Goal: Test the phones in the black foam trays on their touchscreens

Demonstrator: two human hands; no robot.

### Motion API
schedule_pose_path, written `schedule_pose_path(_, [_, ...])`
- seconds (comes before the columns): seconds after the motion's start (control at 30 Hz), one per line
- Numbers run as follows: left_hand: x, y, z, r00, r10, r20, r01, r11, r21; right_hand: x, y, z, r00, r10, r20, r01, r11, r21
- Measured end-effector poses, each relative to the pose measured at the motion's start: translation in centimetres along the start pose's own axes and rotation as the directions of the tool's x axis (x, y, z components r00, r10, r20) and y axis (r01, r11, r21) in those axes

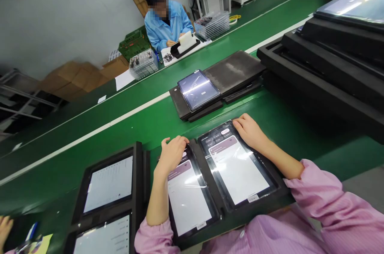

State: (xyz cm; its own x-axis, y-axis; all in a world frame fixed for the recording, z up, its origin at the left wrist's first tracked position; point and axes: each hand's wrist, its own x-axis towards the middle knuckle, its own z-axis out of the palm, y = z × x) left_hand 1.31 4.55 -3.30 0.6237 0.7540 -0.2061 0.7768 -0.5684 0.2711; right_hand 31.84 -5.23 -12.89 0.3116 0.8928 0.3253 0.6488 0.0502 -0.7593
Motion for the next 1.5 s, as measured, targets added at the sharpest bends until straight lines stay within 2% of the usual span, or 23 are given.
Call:
schedule_pose_path(0.2, [-0.6,0.3,-0.9,0.999,-0.010,-0.037,0.006,0.994,-0.110,-0.2,-0.3,0.1,1.000,-0.001,0.013,0.001,1.000,-0.004])
schedule_pose_path(0.4, [-0.8,1.7,-0.9,0.997,0.015,0.076,-0.019,0.998,0.052,-0.2,-0.3,0.1,1.000,0.000,0.003,0.000,1.000,-0.005])
schedule_pose_path(0.6, [-0.1,1.2,-0.5,0.994,0.095,-0.062,-0.088,0.991,0.100,-0.3,-0.6,0.1,1.000,0.020,0.002,-0.020,0.998,0.051])
schedule_pose_path(0.77, [-0.9,1.5,-0.6,0.997,0.075,-0.015,-0.075,0.997,0.000,-0.3,-0.2,0.5,0.997,0.077,0.009,-0.077,0.982,0.174])
schedule_pose_path(0.9, [-1.2,2.4,-0.1,0.995,0.087,0.039,-0.092,0.984,0.150,0.2,0.2,0.8,0.994,0.106,0.024,-0.108,0.936,0.335])
schedule_pose_path(1.03, [-1.1,2.9,0.4,0.997,0.040,0.067,-0.055,0.971,0.231,1.0,-0.2,0.8,0.996,0.069,0.065,-0.092,0.852,0.516])
schedule_pose_path(1.13, [-0.7,2.2,0.2,0.997,0.041,0.070,-0.055,0.976,0.212,1.4,-0.8,0.8,0.993,0.022,0.113,-0.086,0.800,0.594])
schedule_pose_path(1.23, [-0.2,0.4,-0.4,0.993,0.089,0.082,-0.097,0.990,0.098,1.6,-0.8,0.5,0.994,0.042,0.104,-0.095,0.809,0.580])
schedule_pose_path(1.37, [0.1,-2.4,-1.0,0.985,0.128,0.120,-0.112,0.986,-0.126,1.2,-0.7,-0.7,0.998,0.070,-0.003,-0.061,0.889,0.455])
schedule_pose_path(1.5, [-0.1,-3.5,-0.8,0.978,0.154,0.137,-0.125,0.972,-0.201,0.2,-1.4,-0.9,0.992,-0.103,0.067,0.085,0.970,0.229])
